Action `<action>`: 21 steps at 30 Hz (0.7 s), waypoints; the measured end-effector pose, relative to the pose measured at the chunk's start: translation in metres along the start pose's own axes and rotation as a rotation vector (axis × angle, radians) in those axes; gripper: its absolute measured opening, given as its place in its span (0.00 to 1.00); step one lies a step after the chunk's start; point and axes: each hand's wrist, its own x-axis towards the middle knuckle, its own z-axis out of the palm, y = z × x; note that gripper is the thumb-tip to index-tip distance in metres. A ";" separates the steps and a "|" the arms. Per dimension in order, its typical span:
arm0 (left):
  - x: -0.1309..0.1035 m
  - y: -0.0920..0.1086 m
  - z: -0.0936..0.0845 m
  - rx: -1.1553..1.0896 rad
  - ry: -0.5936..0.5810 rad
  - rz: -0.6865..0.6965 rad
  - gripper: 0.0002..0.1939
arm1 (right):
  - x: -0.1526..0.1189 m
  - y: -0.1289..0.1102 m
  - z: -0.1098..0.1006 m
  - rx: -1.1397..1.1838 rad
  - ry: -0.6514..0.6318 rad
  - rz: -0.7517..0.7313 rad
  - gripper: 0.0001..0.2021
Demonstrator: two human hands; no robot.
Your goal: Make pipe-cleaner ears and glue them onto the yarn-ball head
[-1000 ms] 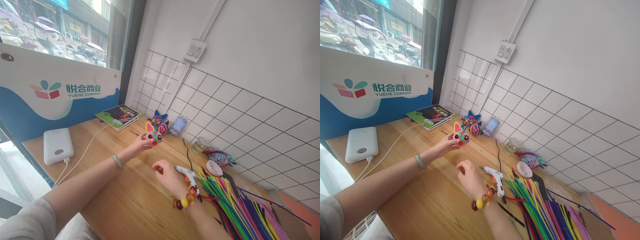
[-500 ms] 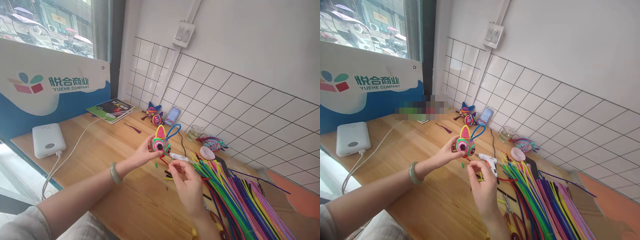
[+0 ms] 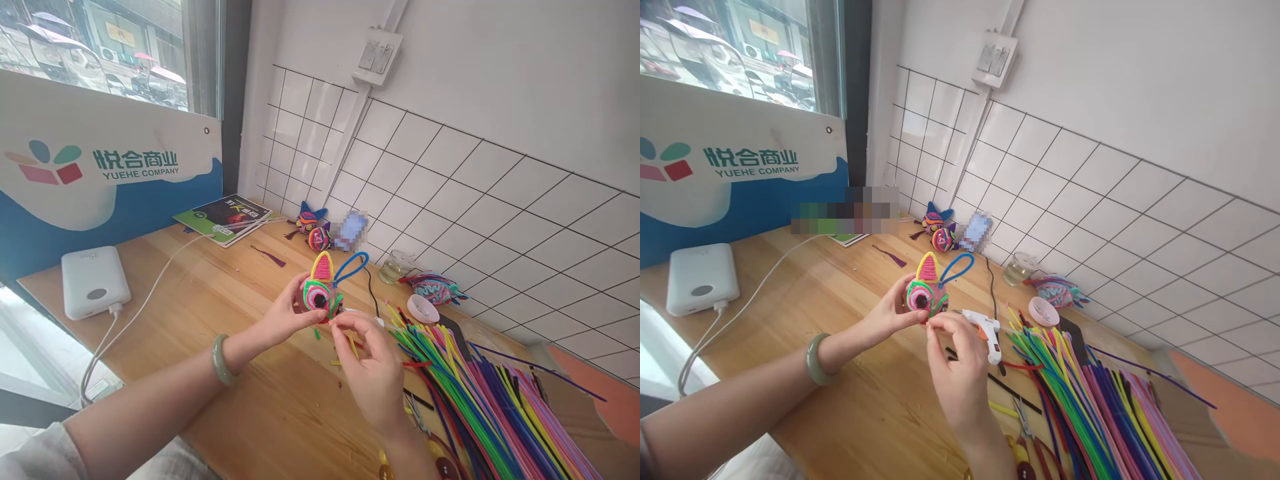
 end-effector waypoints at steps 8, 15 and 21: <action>0.019 -0.003 -0.023 0.024 0.245 -0.011 0.30 | -0.029 0.027 0.031 -0.567 -0.577 -0.128 0.08; 0.017 -0.012 -0.016 -0.012 0.243 -0.049 0.29 | -0.034 0.043 0.037 -0.741 -0.673 -0.050 0.11; 0.015 -0.019 -0.014 -0.010 0.187 -0.076 0.28 | -0.022 0.053 0.003 -0.483 -0.520 0.125 0.11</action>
